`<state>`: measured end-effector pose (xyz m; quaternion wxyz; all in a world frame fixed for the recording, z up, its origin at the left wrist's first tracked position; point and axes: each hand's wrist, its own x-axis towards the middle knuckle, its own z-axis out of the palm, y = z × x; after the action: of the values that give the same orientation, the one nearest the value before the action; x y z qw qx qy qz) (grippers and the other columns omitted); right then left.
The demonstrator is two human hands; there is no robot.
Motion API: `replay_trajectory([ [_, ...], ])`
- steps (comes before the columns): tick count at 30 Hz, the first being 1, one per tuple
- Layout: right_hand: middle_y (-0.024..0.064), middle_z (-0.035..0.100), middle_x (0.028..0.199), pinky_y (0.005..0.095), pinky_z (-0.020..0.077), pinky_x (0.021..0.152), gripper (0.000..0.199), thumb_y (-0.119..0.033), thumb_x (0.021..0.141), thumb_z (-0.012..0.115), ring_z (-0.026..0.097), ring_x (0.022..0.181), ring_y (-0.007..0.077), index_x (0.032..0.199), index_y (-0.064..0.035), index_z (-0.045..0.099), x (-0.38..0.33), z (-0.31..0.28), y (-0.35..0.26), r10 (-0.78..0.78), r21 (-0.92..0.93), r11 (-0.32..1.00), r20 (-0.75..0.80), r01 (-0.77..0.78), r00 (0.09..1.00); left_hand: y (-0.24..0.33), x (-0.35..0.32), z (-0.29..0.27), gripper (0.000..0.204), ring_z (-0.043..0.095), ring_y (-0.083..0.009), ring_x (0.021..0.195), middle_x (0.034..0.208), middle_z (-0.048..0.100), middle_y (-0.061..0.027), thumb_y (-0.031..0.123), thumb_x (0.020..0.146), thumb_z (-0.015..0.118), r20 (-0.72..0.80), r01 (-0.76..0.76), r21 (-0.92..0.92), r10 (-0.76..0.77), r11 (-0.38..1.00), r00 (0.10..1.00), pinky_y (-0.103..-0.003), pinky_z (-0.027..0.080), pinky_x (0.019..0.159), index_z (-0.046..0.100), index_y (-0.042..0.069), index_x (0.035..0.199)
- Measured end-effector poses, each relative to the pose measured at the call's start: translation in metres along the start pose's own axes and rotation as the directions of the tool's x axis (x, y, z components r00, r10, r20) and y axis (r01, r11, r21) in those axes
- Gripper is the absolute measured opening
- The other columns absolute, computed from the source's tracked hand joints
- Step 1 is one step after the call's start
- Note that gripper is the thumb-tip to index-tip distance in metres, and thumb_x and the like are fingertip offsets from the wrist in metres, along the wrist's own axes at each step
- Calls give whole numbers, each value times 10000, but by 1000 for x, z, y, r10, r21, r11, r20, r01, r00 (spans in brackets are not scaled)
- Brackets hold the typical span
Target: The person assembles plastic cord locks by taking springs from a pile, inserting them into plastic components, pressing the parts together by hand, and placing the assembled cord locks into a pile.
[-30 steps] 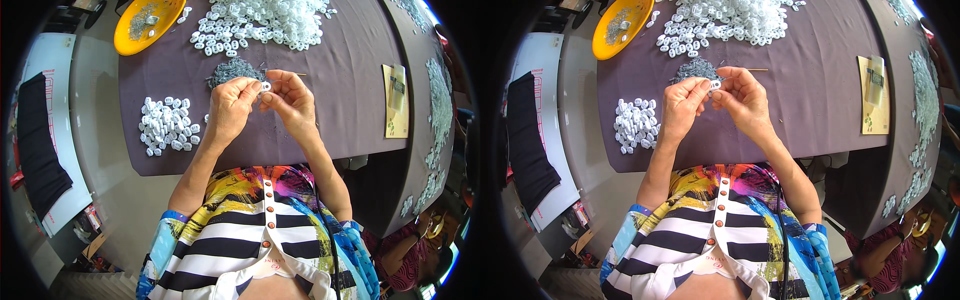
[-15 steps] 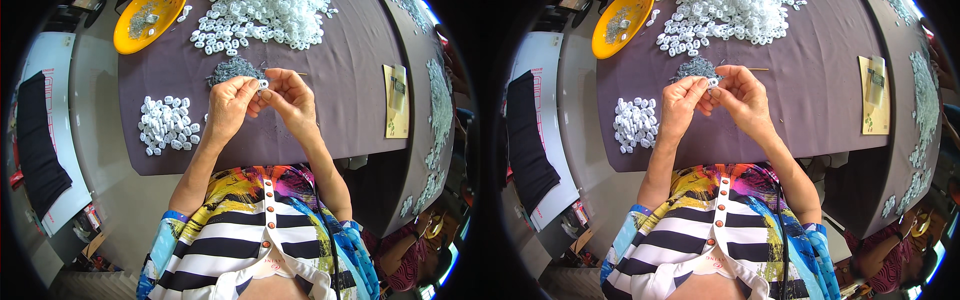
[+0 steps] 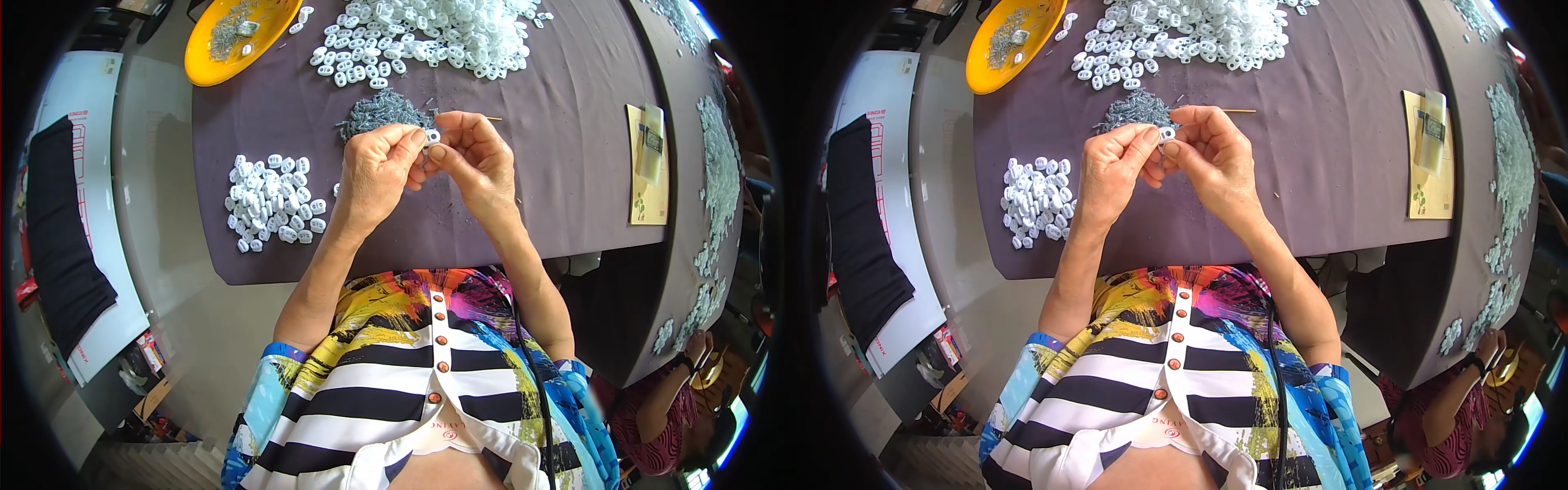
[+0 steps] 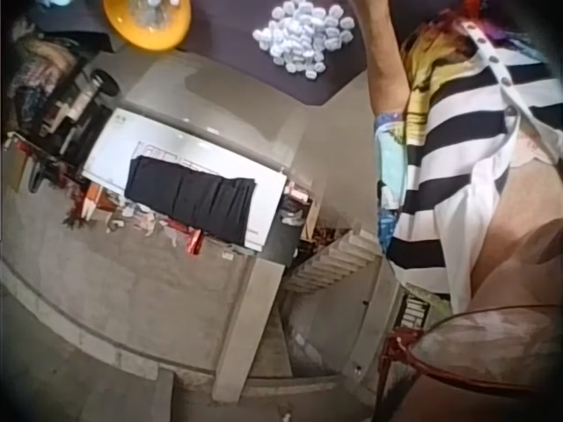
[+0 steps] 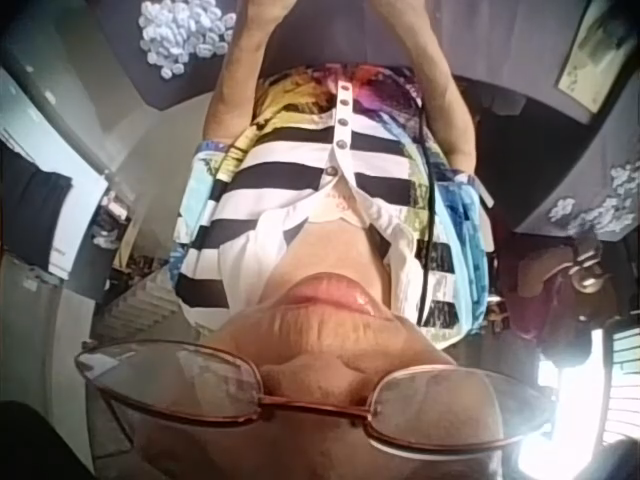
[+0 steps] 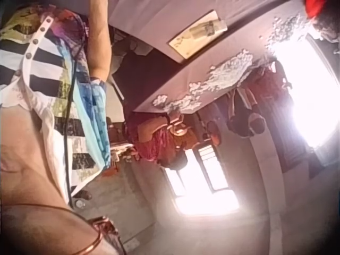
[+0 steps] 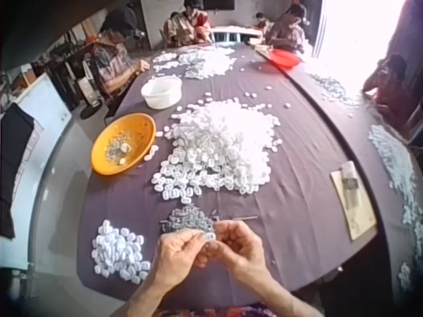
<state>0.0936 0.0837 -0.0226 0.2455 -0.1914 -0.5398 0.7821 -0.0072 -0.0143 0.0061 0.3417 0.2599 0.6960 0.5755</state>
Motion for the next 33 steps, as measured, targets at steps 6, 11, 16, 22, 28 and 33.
replay_trajectory([
  [6,41,565,807,242,516,673,272,38,811,588,585,731,105,1072,30,509,0,4,3,-1,26,1000,-54,2,999,1,2,-1,240,538,-65,483,602,600,-29,184,895,522,-19,33,-64,-34,997,999,-197,438,432,635,-5,798],
  [11,32,562,812,238,517,692,317,55,799,594,585,743,100,1106,32,516,-1,4,4,-22,38,999,-6,22,1000,-2,3,-3,236,532,-62,479,591,594,-26,181,891,528,-19,20,-36,-20,999,1000,-196,432,430,633,-5,791],
  [16,21,557,809,235,513,691,361,65,787,602,583,735,97,1136,34,511,1,0,7,-27,-6,1000,37,27,999,-2,3,-4,227,531,-63,479,587,582,-22,178,888,531,-8,15,-25,-15,1000,1000,-197,433,436,637,-4,803],
  [22,23,555,806,227,509,665,401,57,786,608,581,727,92,1170,22,500,3,-5,2,29,36,999,81,-32,996,-1,2,-6,220,528,-67,479,598,564,-12,181,883,536,7,62,-12,-62,998,998,-204,435,433,643,-7,842],
  [28,17,533,798,213,474,636,382,70,807,562,550,705,82,1180,14,501,3,-1,4,-50,-127,990,102,63,993,-1,4,-8,231,524,-64,480,595,559,-9,185,886,527,24,58,-45,-57,997,998,-205,430,424,638,-4,811],
  [33,29,481,801,227,453,607,315,37,826,520,536,673,94,1137,-3,530,6,0,2,-243,-476,817,229,326,943,2,4,-10,254,502,-57,466,581,547,-6,179,892,508,43,32,-23,-31,999,999,-205,416,409,605,-3,743],
])
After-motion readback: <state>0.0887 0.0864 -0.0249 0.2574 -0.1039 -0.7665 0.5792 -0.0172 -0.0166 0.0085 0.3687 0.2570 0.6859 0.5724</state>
